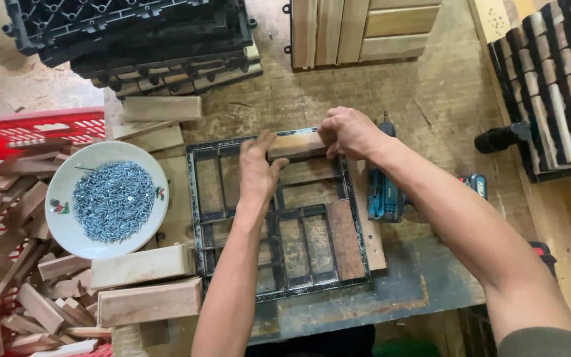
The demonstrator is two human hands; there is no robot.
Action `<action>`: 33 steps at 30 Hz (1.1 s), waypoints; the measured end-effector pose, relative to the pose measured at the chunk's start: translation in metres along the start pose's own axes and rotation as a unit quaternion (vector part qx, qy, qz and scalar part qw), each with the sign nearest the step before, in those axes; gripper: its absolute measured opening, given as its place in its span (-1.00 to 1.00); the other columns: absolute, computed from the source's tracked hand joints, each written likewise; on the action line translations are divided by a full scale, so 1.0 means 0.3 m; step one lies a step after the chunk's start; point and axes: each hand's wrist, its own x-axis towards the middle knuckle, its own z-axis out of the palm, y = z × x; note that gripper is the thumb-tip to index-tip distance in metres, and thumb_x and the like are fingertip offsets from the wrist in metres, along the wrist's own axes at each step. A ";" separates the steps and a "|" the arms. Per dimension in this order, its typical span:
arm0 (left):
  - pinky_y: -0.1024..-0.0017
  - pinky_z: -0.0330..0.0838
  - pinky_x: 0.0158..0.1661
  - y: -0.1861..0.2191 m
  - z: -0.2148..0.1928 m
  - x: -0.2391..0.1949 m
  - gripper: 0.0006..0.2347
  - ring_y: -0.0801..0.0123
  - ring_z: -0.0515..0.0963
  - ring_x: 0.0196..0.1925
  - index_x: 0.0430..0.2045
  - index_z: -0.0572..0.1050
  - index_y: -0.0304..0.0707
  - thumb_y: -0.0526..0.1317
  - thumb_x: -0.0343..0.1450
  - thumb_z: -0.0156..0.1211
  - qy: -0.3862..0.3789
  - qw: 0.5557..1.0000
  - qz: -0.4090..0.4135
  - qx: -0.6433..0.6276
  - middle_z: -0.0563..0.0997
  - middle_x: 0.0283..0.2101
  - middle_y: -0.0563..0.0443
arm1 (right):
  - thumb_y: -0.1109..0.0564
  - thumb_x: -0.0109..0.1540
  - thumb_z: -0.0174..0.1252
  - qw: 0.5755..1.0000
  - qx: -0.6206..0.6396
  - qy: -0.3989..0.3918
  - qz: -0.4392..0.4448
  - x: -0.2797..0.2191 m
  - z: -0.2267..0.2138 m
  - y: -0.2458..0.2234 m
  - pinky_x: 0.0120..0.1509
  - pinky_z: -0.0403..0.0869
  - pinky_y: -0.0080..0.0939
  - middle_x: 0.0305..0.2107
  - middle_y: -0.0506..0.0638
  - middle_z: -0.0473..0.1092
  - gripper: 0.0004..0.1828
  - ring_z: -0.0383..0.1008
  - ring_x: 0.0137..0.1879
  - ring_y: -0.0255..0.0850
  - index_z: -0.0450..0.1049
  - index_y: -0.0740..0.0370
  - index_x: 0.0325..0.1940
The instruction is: Assembling small wooden blocks into a metal frame to create a patterned tile.
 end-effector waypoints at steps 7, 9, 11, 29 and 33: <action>0.22 0.50 0.08 -0.106 0.029 0.088 -0.39 0.19 0.59 0.11 -0.03 0.63 0.15 -0.06 0.00 0.72 -0.035 0.991 -0.032 0.121 0.51 0.00 0.04 | -0.34 -0.23 0.56 0.997 -0.070 -0.043 0.011 -0.025 -0.072 -0.038 0.01 0.56 -0.15 -0.27 -0.32 0.39 -0.37 0.50 0.01 -0.28 0.52 -0.27 -0.17; 0.23 0.50 0.04 -0.071 0.010 0.058 -0.46 0.12 0.59 0.08 0.03 0.51 -0.14 -0.18 0.17 0.59 0.020 0.962 0.155 0.225 0.62 -0.04 -0.08 | -0.19 -0.08 0.52 0.997 -0.070 0.025 -0.037 -0.060 -0.110 -0.066 0.01 0.56 -0.09 -0.21 -0.15 0.44 -0.41 0.54 0.00 -0.15 0.53 -0.06 -0.04; 0.20 0.51 0.07 0.020 -0.060 -0.028 -0.46 0.06 0.58 0.10 0.08 0.44 -0.20 -0.22 0.22 0.54 0.029 0.961 0.181 0.209 0.59 0.03 -0.15 | -0.11 -0.08 0.51 0.995 -0.044 0.069 -0.058 -0.126 -0.175 -0.126 0.03 0.56 -0.07 -0.19 -0.10 0.45 -0.40 0.54 0.00 -0.11 0.51 -0.01 -0.01; 0.19 0.39 0.26 0.005 -0.083 -0.507 -0.53 -0.02 0.48 0.30 0.22 0.43 -0.29 -0.54 0.37 0.08 -0.074 0.991 0.024 -0.111 0.54 0.22 -0.24 | -0.26 -0.05 0.45 0.950 0.112 0.226 0.183 -0.698 0.179 -0.913 -0.24 0.55 -0.08 -0.38 0.08 0.45 -0.16 0.57 -0.30 -0.03 0.48 0.27 0.16; 0.25 0.16 0.41 0.022 -0.094 -0.537 -0.47 0.06 0.30 0.46 0.32 0.28 -0.33 -0.53 0.38 0.06 -0.088 0.987 0.035 -0.130 0.38 0.37 -0.22 | -0.22 0.10 0.46 0.956 0.102 0.242 0.129 -0.727 0.202 -0.927 -0.21 0.52 -0.10 -0.36 0.13 0.40 -0.14 0.48 -0.29 -0.05 0.40 0.42 0.26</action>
